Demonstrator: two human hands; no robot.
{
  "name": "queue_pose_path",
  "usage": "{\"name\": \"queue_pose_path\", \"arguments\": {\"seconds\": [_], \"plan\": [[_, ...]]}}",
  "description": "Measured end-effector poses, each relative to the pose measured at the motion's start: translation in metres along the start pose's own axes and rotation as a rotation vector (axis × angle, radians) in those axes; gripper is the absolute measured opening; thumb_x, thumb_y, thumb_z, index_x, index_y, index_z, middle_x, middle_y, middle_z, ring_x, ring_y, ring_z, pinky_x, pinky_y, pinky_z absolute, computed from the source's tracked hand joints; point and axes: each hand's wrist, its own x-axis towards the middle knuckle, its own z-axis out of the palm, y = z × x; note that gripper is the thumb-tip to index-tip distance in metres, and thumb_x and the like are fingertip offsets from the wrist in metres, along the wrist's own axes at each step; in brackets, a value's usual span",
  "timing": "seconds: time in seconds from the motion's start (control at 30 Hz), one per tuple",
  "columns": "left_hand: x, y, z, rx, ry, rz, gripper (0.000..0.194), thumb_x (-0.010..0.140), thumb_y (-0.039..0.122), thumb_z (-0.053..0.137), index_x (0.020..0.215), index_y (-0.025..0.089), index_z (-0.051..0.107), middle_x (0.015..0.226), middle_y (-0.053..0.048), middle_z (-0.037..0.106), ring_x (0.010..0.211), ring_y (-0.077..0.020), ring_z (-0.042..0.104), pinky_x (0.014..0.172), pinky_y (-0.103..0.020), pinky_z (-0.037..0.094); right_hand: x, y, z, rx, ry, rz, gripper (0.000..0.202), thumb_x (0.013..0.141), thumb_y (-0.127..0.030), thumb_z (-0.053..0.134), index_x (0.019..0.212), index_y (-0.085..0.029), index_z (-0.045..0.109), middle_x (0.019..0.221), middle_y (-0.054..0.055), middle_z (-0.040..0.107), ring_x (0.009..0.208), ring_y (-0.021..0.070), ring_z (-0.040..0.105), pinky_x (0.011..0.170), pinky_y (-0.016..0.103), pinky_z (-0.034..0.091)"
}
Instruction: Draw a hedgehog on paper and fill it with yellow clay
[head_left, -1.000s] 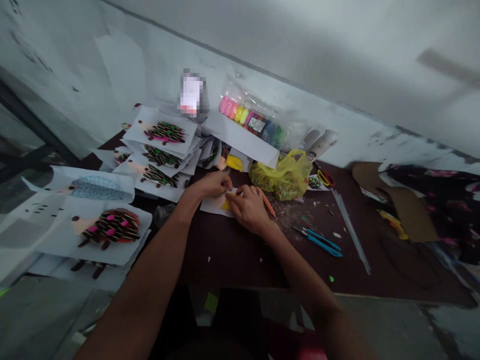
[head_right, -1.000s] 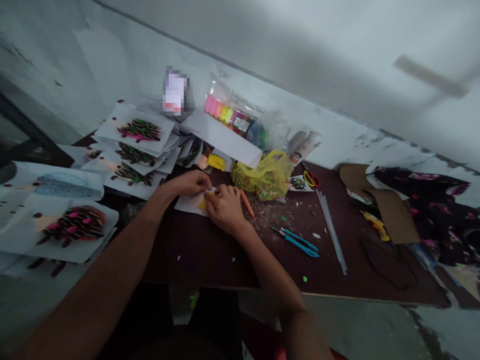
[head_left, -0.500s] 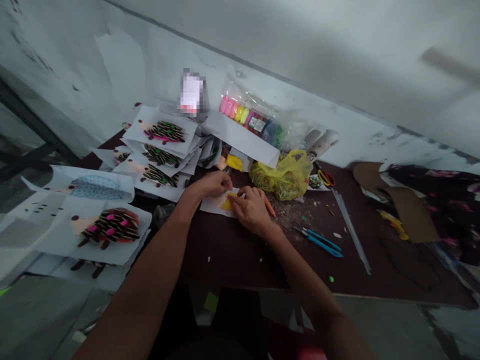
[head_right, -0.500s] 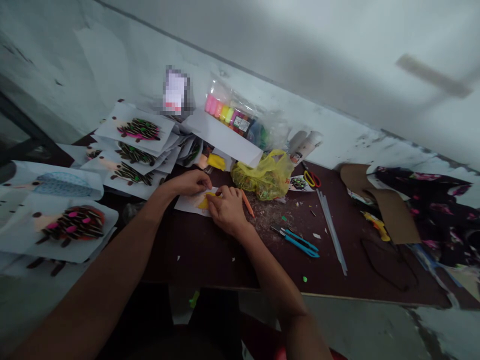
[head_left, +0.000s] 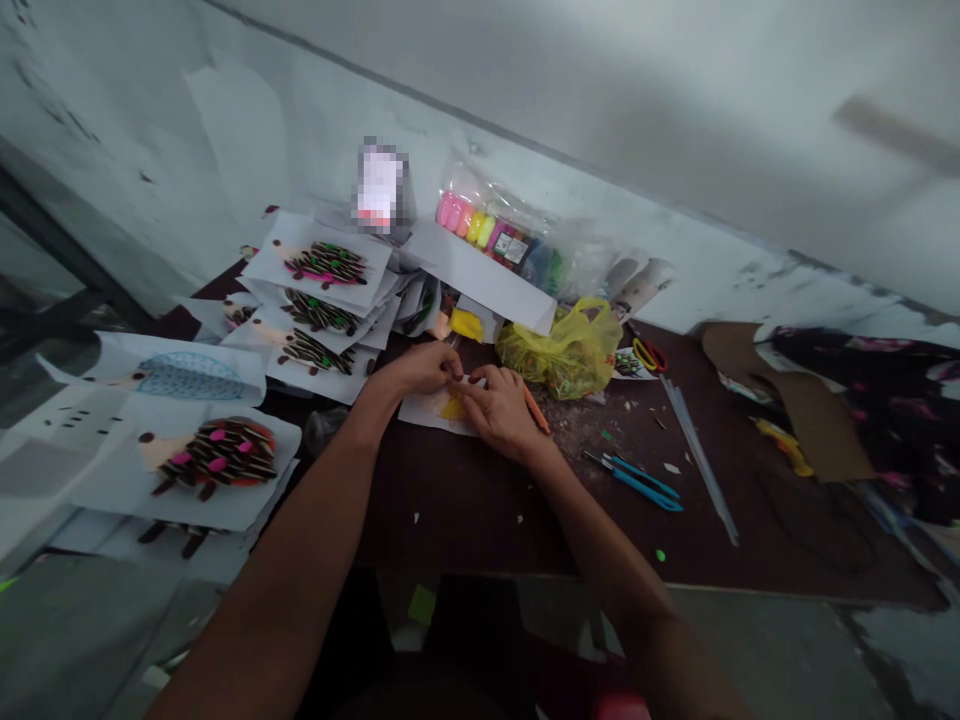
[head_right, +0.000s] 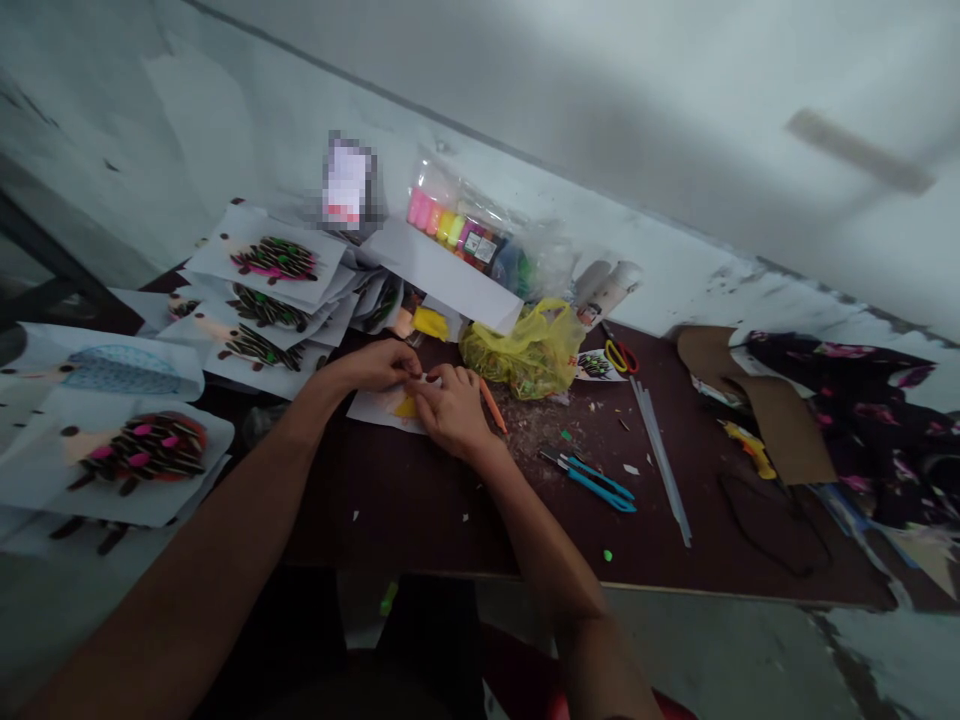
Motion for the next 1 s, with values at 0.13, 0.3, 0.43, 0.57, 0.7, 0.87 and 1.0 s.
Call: {"name": "queue_pose_path", "arguments": {"seconds": [0.13, 0.3, 0.43, 0.57, 0.7, 0.87, 1.0], "plan": [[-0.0015, 0.0016, -0.0016, 0.017, -0.005, 0.005, 0.032, 0.071, 0.013, 0.056, 0.094, 0.016, 0.077, 0.085, -0.004, 0.075, 0.072, -0.0149, 0.061, 0.063, -0.021, 0.043, -0.0034, 0.0013, 0.0017, -0.012, 0.060, 0.075, 0.034, 0.101, -0.030, 0.047, 0.122, -0.026, 0.073, 0.113, 0.010, 0.060, 0.104, 0.0244, 0.048, 0.097, 0.041, 0.029], [-0.0007, 0.0001, 0.0000, 0.024, 0.030, 0.021, 0.032, 0.070, 0.012, 0.055, 0.092, 0.016, 0.078, 0.083, -0.004, 0.075, 0.071, -0.0143, 0.061, 0.064, -0.021, 0.044, -0.0059, 0.0001, 0.0069, -0.049, 0.036, 0.090, 0.033, 0.100, -0.031, 0.048, 0.121, -0.026, 0.073, 0.109, 0.010, 0.061, 0.101, 0.0253, 0.048, 0.093, 0.042, 0.030], [0.0001, -0.0006, 0.0013, 0.033, 0.028, 0.017, 0.034, 0.070, 0.012, 0.055, 0.094, 0.016, 0.078, 0.088, -0.006, 0.076, 0.076, -0.0153, 0.063, 0.067, -0.022, 0.045, -0.0055, -0.0002, 0.0086, -0.057, 0.045, 0.062, 0.030, 0.099, -0.031, 0.049, 0.117, -0.027, 0.074, 0.110, 0.010, 0.061, 0.101, 0.0251, 0.048, 0.092, 0.042, 0.030], [0.0001, -0.0001, 0.0008, 0.035, 0.022, 0.003, 0.034, 0.071, 0.013, 0.056, 0.096, 0.016, 0.078, 0.089, -0.006, 0.076, 0.075, -0.0158, 0.063, 0.067, -0.023, 0.045, -0.0044, -0.0026, 0.0079, -0.061, 0.035, 0.030, 0.031, 0.101, -0.032, 0.048, 0.119, -0.027, 0.073, 0.110, 0.010, 0.061, 0.100, 0.0250, 0.047, 0.092, 0.042, 0.030], [0.0012, -0.0009, 0.0003, 0.043, 0.007, 0.018, 0.033, 0.072, 0.012, 0.056, 0.097, 0.016, 0.078, 0.093, -0.006, 0.076, 0.077, -0.0153, 0.064, 0.066, -0.021, 0.044, -0.0024, -0.0052, 0.0078, -0.060, 0.037, 0.001, 0.031, 0.101, -0.032, 0.049, 0.119, -0.028, 0.073, 0.109, 0.010, 0.061, 0.099, 0.0248, 0.047, 0.091, 0.041, 0.029], [0.0036, -0.0034, 0.0006, 0.051, -0.005, 0.017, 0.032, 0.073, 0.012, 0.057, 0.096, 0.017, 0.077, 0.094, -0.006, 0.077, 0.079, -0.0150, 0.065, 0.067, -0.020, 0.044, -0.0008, -0.0032, 0.0082, -0.058, 0.020, -0.026, 0.031, 0.100, -0.032, 0.050, 0.122, -0.030, 0.072, 0.111, 0.010, 0.060, 0.101, 0.0249, 0.047, 0.092, 0.041, 0.029], [0.0036, -0.0031, 0.0003, 0.035, -0.019, 0.018, 0.032, 0.073, 0.012, 0.057, 0.097, 0.016, 0.077, 0.094, -0.006, 0.076, 0.080, -0.0152, 0.065, 0.067, -0.020, 0.045, -0.0006, -0.0007, 0.0090, -0.036, 0.000, -0.037, 0.033, 0.101, -0.034, 0.049, 0.128, -0.032, 0.069, 0.114, 0.010, 0.059, 0.102, 0.0245, 0.048, 0.092, 0.041, 0.030]]}}
